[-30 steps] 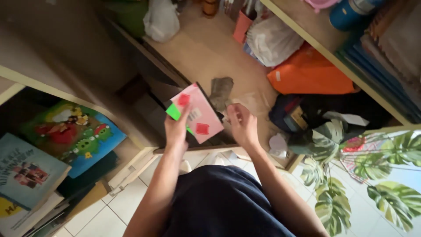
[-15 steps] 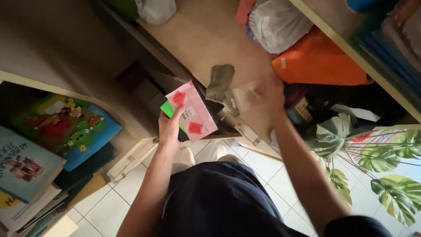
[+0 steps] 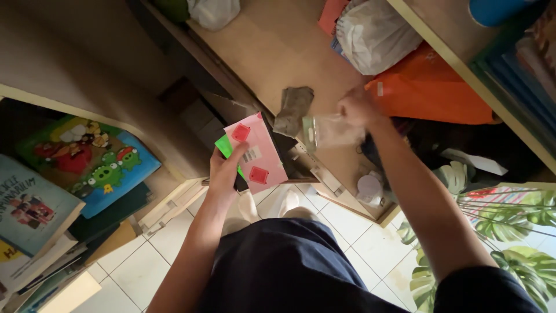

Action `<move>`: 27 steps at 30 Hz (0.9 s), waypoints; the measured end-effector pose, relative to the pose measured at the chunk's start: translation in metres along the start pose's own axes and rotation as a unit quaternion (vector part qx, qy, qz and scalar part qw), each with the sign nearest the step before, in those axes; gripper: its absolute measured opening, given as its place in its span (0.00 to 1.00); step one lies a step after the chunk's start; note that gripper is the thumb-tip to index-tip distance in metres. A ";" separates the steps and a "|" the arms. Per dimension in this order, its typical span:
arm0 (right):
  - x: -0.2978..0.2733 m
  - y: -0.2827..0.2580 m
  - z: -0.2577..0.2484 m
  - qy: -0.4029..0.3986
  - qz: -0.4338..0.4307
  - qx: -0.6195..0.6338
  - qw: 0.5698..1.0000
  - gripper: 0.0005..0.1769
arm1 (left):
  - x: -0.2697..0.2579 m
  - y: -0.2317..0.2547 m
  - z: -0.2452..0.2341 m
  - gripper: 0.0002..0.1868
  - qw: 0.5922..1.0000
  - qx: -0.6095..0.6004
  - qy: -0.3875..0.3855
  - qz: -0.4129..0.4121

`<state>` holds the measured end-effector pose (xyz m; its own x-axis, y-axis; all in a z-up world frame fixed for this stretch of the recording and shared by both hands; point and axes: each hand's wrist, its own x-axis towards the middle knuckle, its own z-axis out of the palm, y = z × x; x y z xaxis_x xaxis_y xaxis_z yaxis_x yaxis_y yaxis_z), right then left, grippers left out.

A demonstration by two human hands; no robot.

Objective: The person organizes a cluttered bookshelf by moving items, wiping books with a cloth, and rearranging them. They handle books, papers, and a pen holder, cleaning and placing items on different shelves.

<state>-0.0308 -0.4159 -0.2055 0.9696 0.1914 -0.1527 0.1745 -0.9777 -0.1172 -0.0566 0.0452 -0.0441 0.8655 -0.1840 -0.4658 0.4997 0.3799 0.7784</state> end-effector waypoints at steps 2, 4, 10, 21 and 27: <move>-0.025 -0.033 -0.074 0.014 0.018 0.056 0.998 0.06 | 0.002 -0.003 -0.008 0.23 1.000 0.010 0.005 0.002; -0.047 -0.062 -0.126 0.029 0.037 0.110 0.993 0.06 | 0.002 -0.002 -0.009 0.23 1.000 0.019 0.007 0.004; -0.097 -0.131 -0.159 0.207 0.068 0.566 0.795 0.06 | -0.005 0.008 -0.003 0.24 0.995 -0.067 -0.046 -0.060; -0.106 -0.130 -0.044 0.322 0.278 0.508 0.749 0.11 | -0.005 0.008 0.016 0.23 0.992 -0.082 -0.088 -0.042; -0.088 -0.120 0.052 0.344 0.439 0.257 0.789 0.11 | 0.000 0.009 0.028 0.24 0.992 -0.072 -0.101 0.000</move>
<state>-0.1464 -0.3110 -0.2291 0.5730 -0.8051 0.1534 -0.5369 -0.5102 -0.6719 -0.0514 0.0234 -0.0256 0.8618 -0.3573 -0.3602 0.5024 0.5023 0.7038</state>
